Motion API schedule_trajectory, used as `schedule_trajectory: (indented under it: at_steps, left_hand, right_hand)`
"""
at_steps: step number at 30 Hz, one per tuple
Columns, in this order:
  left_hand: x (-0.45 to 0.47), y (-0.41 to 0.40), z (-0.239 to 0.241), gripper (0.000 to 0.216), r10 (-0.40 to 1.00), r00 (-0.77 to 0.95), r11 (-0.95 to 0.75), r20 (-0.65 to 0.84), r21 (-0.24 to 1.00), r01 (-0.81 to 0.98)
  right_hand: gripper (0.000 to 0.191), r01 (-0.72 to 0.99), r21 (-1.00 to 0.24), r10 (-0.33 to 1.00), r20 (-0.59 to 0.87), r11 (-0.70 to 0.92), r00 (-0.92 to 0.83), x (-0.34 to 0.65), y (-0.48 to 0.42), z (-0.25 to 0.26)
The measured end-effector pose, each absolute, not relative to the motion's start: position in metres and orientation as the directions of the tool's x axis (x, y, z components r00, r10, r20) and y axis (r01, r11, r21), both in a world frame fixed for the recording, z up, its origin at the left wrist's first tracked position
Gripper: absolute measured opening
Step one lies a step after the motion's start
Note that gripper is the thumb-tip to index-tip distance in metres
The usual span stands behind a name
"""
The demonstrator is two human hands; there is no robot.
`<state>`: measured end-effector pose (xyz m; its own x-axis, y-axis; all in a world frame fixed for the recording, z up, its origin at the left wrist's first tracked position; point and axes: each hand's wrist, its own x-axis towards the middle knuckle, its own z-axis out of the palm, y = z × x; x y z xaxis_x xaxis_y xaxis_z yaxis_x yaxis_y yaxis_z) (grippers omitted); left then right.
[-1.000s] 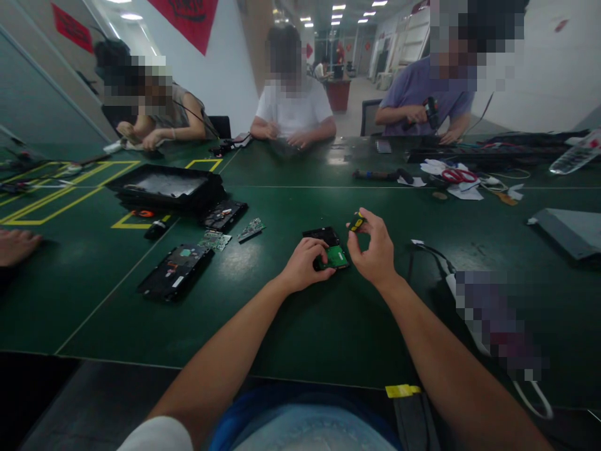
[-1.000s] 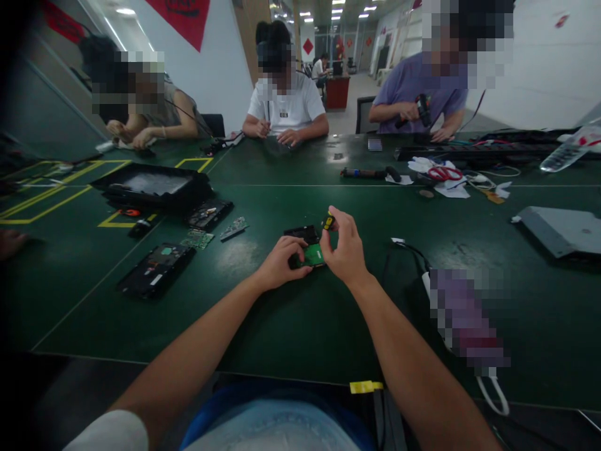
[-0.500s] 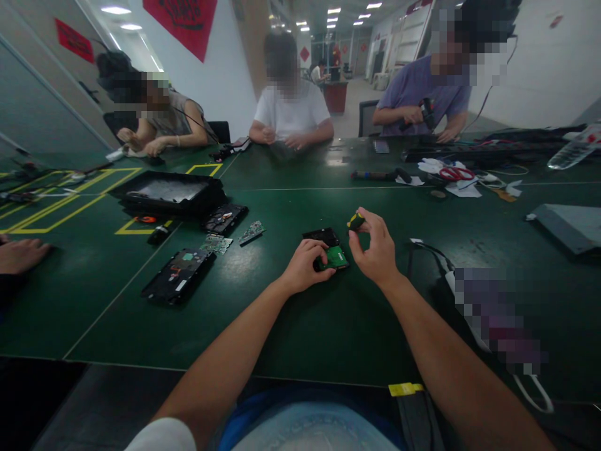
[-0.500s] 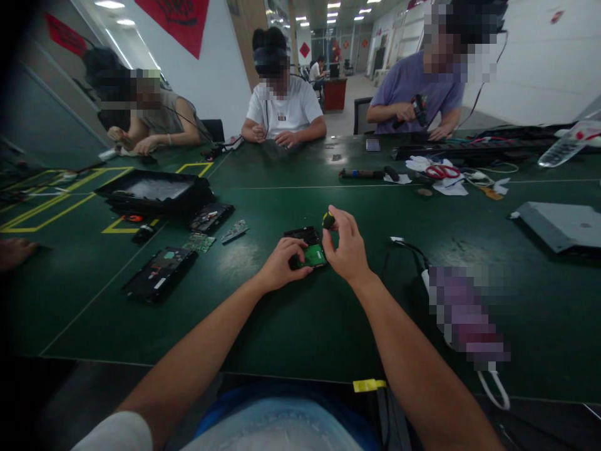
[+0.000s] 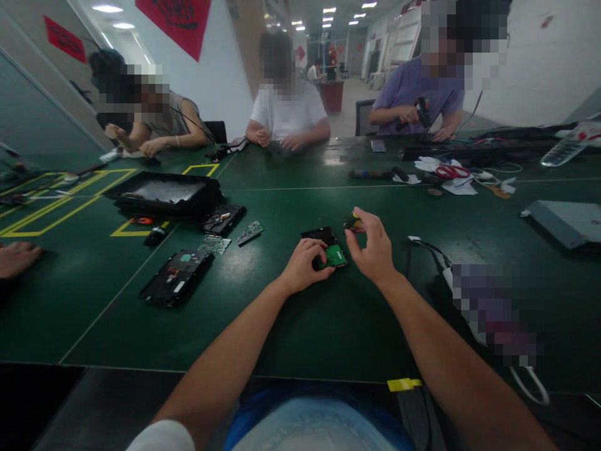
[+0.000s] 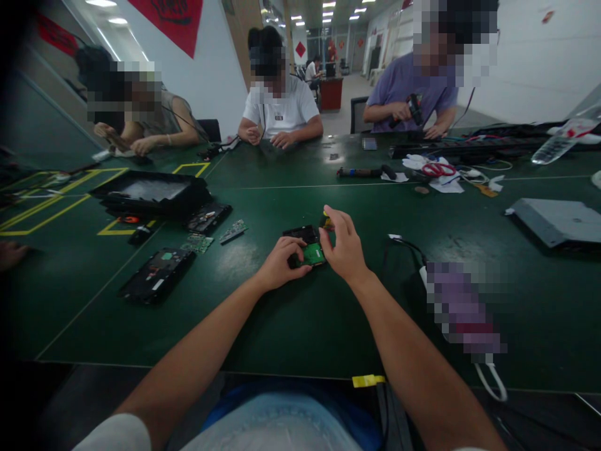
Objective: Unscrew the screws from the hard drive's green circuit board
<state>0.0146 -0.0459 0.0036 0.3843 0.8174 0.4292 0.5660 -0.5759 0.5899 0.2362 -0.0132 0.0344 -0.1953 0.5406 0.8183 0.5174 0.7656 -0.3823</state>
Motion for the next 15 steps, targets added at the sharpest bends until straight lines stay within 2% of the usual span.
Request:
schedule_trajectory:
  at_steps: [15]
  left_hand:
    - [0.0142,-0.0443,-0.0013,0.026,0.822,0.375,-0.569,0.429,0.586,0.577]
  right_hand:
    - [0.059,0.551,-0.375,0.547,0.817,0.746,-0.183,0.2372,-0.0129,0.0327]
